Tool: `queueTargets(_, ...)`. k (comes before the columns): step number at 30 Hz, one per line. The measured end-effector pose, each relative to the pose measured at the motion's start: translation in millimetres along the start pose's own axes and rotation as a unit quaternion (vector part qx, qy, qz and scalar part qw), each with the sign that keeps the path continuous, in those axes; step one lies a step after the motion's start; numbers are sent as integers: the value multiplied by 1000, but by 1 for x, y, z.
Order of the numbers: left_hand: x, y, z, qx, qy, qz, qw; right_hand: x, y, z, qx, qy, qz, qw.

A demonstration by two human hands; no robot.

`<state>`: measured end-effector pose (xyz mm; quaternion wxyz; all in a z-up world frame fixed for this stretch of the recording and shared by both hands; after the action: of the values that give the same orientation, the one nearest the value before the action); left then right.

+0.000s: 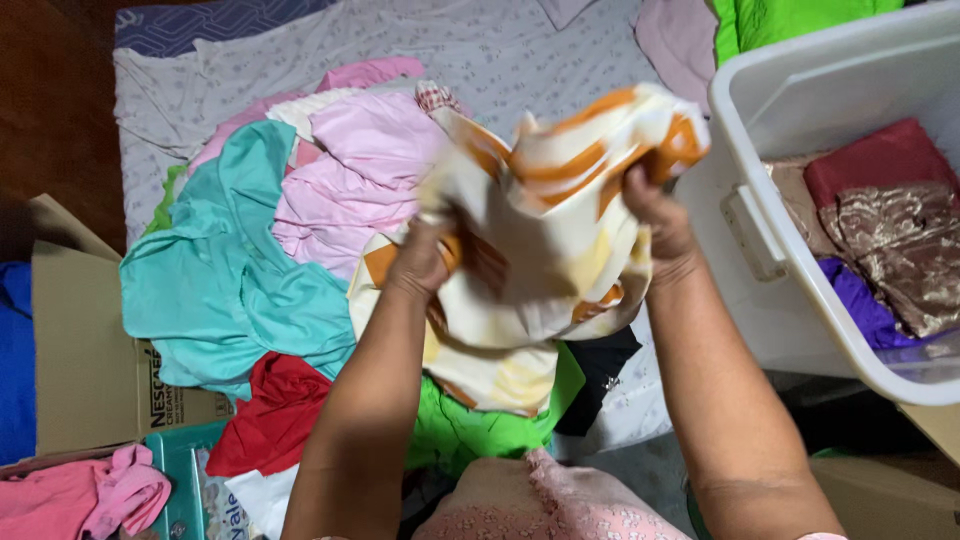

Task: The person folds several pieces of bedding and linens, including a purple sheet, a patterned brown sheet, a red towel, a gold sheet, a patterned towel, and a white sheet. Each item is unfolded, smoothed, folded into a compact rectangle, and placed into a white plastic storage bin.

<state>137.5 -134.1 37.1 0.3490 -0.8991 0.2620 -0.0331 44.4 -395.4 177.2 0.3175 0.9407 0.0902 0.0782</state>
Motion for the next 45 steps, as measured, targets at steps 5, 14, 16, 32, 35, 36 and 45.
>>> queueTargets(5, 47, -17, 13, -121, 30, -53, 991, 39, 15, -45, 23, 36, 8, 999)
queueTargets(14, 9, 11, 30, 165, 163, 94, 968, 67, -3, -43, -15, 20, -72, 997)
queueTargets(16, -7, -23, 25, 192, 195, 54, 960, 70, 4, -35, -45, 33, -61, 997)
queueTargets(32, -50, -244, -57, 487, -74, -199, 848, 119, 23, -38, -408, 78, -95, 905)
queueTargets(35, -59, -229, -46, 544, -68, -137, 825, 98, -9, -35, -504, 46, -142, 850)
queueTargets(36, -63, -227, -46, 577, -40, -139, 804, 89, -21, -36, -493, 56, -167, 852)
queueTargets(45, -79, -241, -78, 286, 73, -123, 947, 68, 3, -82, -246, 66, -55, 965)
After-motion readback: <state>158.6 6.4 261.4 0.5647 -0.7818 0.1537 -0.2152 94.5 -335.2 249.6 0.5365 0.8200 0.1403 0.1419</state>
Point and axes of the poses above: each hand's wrist, its own x-axis towards the middle knuckle, its own z-axis out of the back of the hand, y = z × x, the point moved 4 cm from there along x, towards the middle knuckle, and after that the axes turned 2 degrees about -z, right-handed, at the moved point
